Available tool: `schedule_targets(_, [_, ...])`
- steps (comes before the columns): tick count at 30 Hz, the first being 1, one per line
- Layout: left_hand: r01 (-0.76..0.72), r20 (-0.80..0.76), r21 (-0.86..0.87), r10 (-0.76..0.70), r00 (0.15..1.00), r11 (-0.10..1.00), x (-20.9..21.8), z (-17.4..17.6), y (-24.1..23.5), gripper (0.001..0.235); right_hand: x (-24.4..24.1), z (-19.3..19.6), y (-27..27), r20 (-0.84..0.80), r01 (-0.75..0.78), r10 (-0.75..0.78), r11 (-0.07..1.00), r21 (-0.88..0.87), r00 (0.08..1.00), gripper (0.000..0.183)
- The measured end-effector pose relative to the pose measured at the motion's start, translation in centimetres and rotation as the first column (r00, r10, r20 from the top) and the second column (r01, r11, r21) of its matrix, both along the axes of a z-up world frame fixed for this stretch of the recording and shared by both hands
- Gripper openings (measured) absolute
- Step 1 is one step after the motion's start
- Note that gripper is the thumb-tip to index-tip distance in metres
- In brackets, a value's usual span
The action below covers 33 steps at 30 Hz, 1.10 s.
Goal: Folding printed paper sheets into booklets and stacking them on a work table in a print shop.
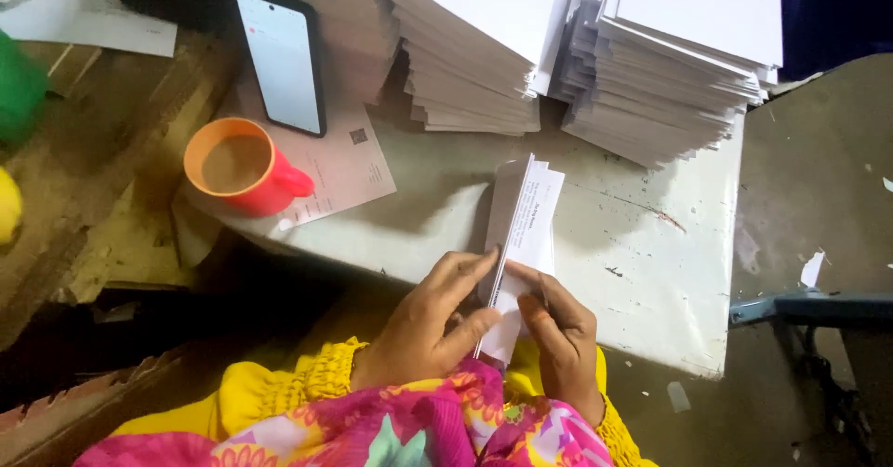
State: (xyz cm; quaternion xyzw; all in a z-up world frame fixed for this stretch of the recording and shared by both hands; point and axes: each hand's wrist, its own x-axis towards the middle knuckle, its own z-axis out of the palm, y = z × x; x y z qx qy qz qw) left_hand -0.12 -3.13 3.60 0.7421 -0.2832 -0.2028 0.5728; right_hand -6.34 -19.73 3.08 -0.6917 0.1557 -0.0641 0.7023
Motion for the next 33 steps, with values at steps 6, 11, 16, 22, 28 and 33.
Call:
schedule_targets(6, [-0.062, -0.171, -0.073, 0.049, 0.984, 0.995, 0.2, 0.6, 0.2, 0.051, 0.8, 1.5, 1.2, -0.045, 0.029, -0.03, 0.999, -0.02, 0.999, 0.034])
schedule_targets(11, [-0.136, -0.182, -0.12, 0.113, 0.977, 0.983, 0.5, -1.6, 0.6, 0.044, 0.9, 2.2, 2.2, -0.176, 0.082, -0.087, 0.996, -0.035, 0.981, 0.041])
schedule_targets(16, [-0.203, -0.418, -0.057, 0.161, 0.894, 0.977, 0.5, -1.9, 1.0, 0.046, 1.1, 2.4, 2.7, -0.168, 0.009, -0.058, 0.96, -0.279, 0.984, 0.047])
schedule_targets(22, [-0.23, -0.49, -0.046, 0.179, 0.853, 0.972, 0.4, -0.6, 1.0, 0.042, 1.2, 2.9, 2.8, -0.189, -0.036, -0.026, 0.947, -0.32, 0.982, 0.04])
schedule_targets(28, [-0.29, -0.636, 0.028, 0.241, 0.733, 0.957, 0.5, -0.7, 0.8, 0.04, 0.9, 2.8, 2.6, -0.196, 0.018, -0.048, 0.988, -0.151, 0.979, 0.035])
schedule_targets(33, [-0.29, -0.69, 0.153, 0.312, 0.653, 0.945, 0.9, 1.8, 0.5, 0.044, 1.1, 3.5, 3.1, -0.271, 0.055, -0.073, 0.996, -0.075, 0.96, 0.04])
